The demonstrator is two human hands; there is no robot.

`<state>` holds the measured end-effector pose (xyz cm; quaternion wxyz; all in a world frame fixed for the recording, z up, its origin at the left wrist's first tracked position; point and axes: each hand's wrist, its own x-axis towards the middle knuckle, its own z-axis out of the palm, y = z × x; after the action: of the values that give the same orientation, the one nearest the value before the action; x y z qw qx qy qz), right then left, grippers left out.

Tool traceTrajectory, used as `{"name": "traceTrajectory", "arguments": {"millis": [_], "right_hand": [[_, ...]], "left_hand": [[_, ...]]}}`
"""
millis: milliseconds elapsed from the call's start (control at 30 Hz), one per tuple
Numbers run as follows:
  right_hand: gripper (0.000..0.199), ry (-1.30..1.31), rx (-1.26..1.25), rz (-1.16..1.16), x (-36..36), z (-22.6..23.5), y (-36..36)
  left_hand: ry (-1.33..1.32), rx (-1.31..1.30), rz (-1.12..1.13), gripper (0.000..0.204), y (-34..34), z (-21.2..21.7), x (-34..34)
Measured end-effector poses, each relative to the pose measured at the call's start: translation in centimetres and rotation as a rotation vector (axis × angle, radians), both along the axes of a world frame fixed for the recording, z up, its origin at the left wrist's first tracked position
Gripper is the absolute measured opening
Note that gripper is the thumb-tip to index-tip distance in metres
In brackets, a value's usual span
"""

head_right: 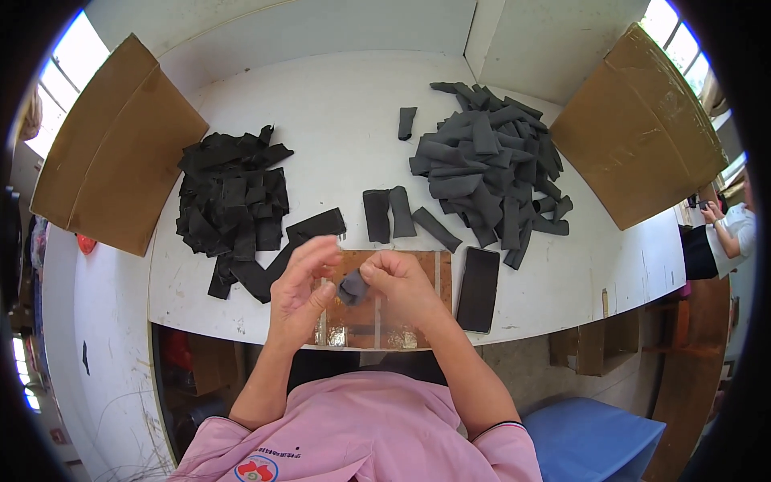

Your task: Wrapping and preparing black foam strips using a stationary jig on a workbench.

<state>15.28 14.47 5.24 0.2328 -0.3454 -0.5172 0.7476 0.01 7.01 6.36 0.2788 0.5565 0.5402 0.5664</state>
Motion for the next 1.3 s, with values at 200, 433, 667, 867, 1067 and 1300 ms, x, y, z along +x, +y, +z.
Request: {"name": "traceTrajectory", "arguments": {"millis": [200, 433, 667, 867, 1067, 1300], "right_hand": [[0.02, -0.098, 1.067, -0.145, 0.3, 3.4, -1.4], [0.019, -0.474, 1.433, 0.154, 0.5, 0.6, -0.7], [0.014, -0.229, 1.199, -0.043, 0.8, 0.3, -1.6], [0.017, -0.269, 1.09, 0.024, 1.1, -3.9, -1.8], [0.016, -0.333, 0.99, 0.067, 0.8, -0.5, -1.7], [0.019, -0.398, 1.217, 0.11, 0.4, 0.7, -1.3]], "left_hand": [[0.017, 0.199, -0.141, 0.012, -0.2, 1.1, 1.1], [-0.496, 0.078, 0.016, 0.013, -1.8, -1.2, 1.7], [-0.662, -0.104, -0.3, 0.013, 0.4, 1.7, 2.2], [-0.093, -0.283, -0.263, 0.009, 1.1, 1.1, 2.4], [-0.293, -0.125, -0.142, 0.014, -0.3, 2.7, 3.1], [-0.901, 0.057, -0.12, 0.013, -0.8, 1.2, 2.1]]}}
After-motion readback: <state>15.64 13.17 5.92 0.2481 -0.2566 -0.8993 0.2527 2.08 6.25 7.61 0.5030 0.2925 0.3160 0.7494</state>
